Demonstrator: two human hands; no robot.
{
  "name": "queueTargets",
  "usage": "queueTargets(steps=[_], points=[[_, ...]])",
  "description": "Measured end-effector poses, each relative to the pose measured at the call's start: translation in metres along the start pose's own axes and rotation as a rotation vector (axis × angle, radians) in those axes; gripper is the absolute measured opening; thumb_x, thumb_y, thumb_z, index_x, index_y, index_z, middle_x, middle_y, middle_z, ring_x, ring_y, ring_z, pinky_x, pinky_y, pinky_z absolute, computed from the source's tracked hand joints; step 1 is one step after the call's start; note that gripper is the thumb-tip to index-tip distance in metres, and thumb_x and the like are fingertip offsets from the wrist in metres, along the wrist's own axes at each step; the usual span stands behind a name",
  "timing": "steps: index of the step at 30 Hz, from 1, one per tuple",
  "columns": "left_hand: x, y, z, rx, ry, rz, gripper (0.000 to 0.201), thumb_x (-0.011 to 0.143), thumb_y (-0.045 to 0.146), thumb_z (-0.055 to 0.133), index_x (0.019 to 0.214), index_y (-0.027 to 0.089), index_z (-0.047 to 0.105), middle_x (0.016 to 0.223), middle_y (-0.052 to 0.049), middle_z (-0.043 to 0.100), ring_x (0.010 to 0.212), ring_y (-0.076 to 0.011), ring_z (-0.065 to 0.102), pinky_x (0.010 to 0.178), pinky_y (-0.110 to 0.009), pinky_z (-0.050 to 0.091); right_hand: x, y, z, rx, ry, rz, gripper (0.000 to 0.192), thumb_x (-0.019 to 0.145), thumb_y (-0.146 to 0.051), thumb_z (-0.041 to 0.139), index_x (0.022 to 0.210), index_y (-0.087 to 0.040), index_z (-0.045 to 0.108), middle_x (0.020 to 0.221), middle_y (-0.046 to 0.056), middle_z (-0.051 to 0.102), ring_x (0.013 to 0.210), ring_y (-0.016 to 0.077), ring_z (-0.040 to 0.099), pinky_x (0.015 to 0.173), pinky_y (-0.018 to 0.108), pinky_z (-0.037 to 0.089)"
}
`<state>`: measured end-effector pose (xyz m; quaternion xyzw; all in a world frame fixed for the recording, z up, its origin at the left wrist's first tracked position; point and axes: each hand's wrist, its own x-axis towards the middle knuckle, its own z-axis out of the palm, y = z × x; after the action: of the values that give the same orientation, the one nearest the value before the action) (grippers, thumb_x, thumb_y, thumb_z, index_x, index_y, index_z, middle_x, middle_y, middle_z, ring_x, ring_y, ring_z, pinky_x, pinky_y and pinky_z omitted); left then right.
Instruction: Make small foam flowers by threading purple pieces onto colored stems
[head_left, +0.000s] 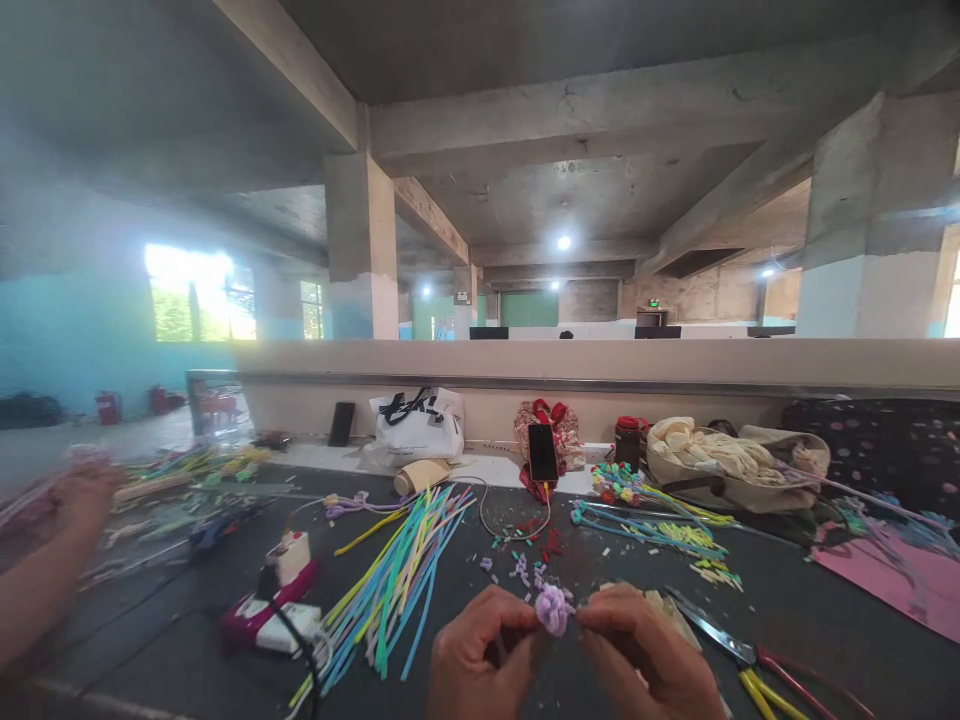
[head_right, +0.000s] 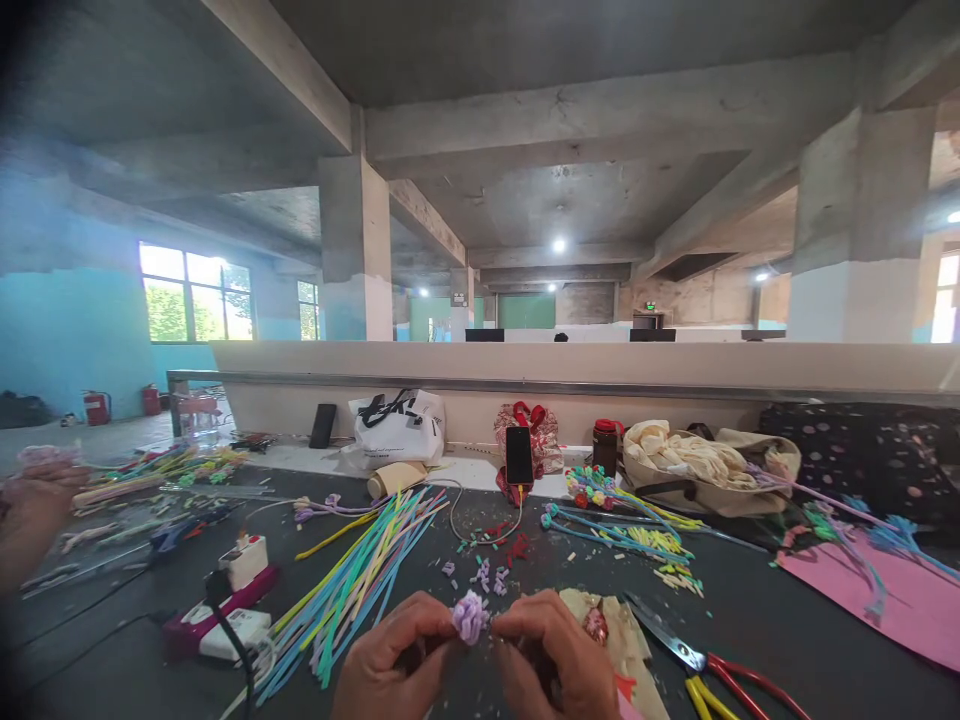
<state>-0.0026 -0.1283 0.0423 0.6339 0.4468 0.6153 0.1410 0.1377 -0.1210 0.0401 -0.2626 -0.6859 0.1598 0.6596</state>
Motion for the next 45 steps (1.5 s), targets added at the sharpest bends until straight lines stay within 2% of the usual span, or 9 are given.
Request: queueTargets(steps=[5, 10, 19, 23, 28, 31, 36, 42, 45], points=[[0.000, -0.001, 0.001, 0.056, 0.022, 0.054, 0.013, 0.063, 0.027, 0.056, 0.052, 0.020, 0.057, 0.053, 0.001, 0.053, 0.045, -0.0086, 0.041, 0.043, -0.019, 0.030, -0.002, 0.000, 0.002, -0.051, -0.015, 0.055, 0.005, 0.069, -0.023, 0.055, 0.067, -0.021, 0.060, 0.060, 0.000, 0.056, 0.051, 0.0100, 0.050, 0.045, 0.017, 0.037], [0.004, 0.002, -0.001, 0.039, 0.012, -0.130, 0.020, 0.063, 0.033, 0.057, 0.049, 0.019, 0.056, 0.049, 0.003, 0.049, 0.043, -0.0082, 0.037, 0.043, -0.019, 0.029, -0.001, 0.006, -0.004, -0.099, -0.083, 0.198, 0.015, 0.074, -0.028, 0.048, 0.072, -0.020, 0.061, 0.065, 0.002, 0.058, 0.059, 0.0124, 0.052, 0.051, 0.019, 0.039], [0.016, -0.002, -0.009, -0.256, -0.130, -0.403, 0.017, 0.059, 0.033, 0.064, 0.058, 0.017, 0.059, 0.052, 0.005, 0.048, 0.050, -0.0075, 0.038, 0.049, -0.018, 0.031, 0.005, 0.024, 0.003, -0.226, -0.608, 0.319, 0.046, 0.061, -0.007, 0.050, 0.104, -0.022, 0.053, 0.099, 0.002, 0.056, 0.067, 0.0109, 0.053, 0.060, 0.020, 0.041], [0.019, -0.005, -0.014, -0.279, -0.122, -0.414, 0.016, 0.058, 0.031, 0.065, 0.060, 0.016, 0.059, 0.054, 0.004, 0.049, 0.050, -0.0067, 0.037, 0.047, -0.018, 0.030, -0.001, 0.033, 0.002, -0.457, -0.788, 0.232, 0.039, 0.063, -0.011, 0.054, 0.100, -0.024, 0.055, 0.089, 0.001, 0.058, 0.070, 0.0129, 0.055, 0.062, 0.021, 0.040], [0.022, -0.009, -0.019, -0.301, -0.102, -0.444, 0.016, 0.056, 0.029, 0.066, 0.060, 0.016, 0.060, 0.055, 0.003, 0.051, 0.052, -0.0076, 0.041, 0.050, -0.019, 0.033, -0.016, 0.042, 0.016, -0.698, -0.960, -0.096, 0.015, 0.071, -0.014, 0.048, 0.081, -0.020, 0.057, 0.086, 0.002, 0.060, 0.076, 0.0158, 0.053, 0.066, 0.025, 0.039], [0.025, -0.011, -0.020, -0.349, -0.073, -0.473, 0.015, 0.055, 0.028, 0.067, 0.058, 0.015, 0.060, 0.051, 0.004, 0.051, 0.048, -0.0059, 0.039, 0.047, -0.018, 0.032, -0.031, 0.050, 0.027, -0.787, -1.037, -0.229, 0.018, 0.066, -0.027, 0.057, 0.083, -0.020, 0.055, 0.085, 0.001, 0.059, 0.073, 0.0173, 0.052, 0.060, 0.027, 0.038], [0.052, -0.023, -0.042, -0.421, 0.072, -0.511, 0.015, 0.051, 0.024, 0.069, 0.062, 0.015, 0.061, 0.048, 0.006, 0.053, 0.039, -0.0023, 0.034, 0.038, -0.016, 0.025, -0.060, 0.071, 0.027, -0.896, -1.022, -0.337, 0.017, 0.066, -0.034, 0.056, 0.076, -0.020, 0.054, 0.076, 0.000, 0.057, 0.064, 0.0167, 0.050, 0.051, 0.027, 0.034], [0.109, -0.014, -0.090, -0.472, 0.414, -0.284, 0.017, 0.049, 0.018, 0.069, 0.063, 0.017, 0.061, 0.055, 0.005, 0.058, 0.049, -0.0045, 0.047, 0.038, -0.013, 0.030, -0.062, 0.067, 0.016, -0.888, -1.005, -0.398, 0.013, 0.067, -0.032, 0.058, 0.066, -0.020, 0.054, 0.066, -0.001, 0.056, 0.058, 0.0149, 0.050, 0.046, 0.025, 0.030], [0.115, -0.006, -0.086, -0.514, 0.379, -0.215, 0.013, 0.054, 0.018, 0.068, 0.065, 0.017, 0.060, 0.055, 0.005, 0.057, 0.049, -0.0041, 0.047, 0.037, -0.012, 0.029, -0.045, 0.050, 0.011, -0.788, -1.030, -0.316, 0.007, 0.066, -0.026, 0.059, 0.068, -0.021, 0.054, 0.072, -0.002, 0.057, 0.057, 0.0118, 0.051, 0.044, 0.023, 0.029]])
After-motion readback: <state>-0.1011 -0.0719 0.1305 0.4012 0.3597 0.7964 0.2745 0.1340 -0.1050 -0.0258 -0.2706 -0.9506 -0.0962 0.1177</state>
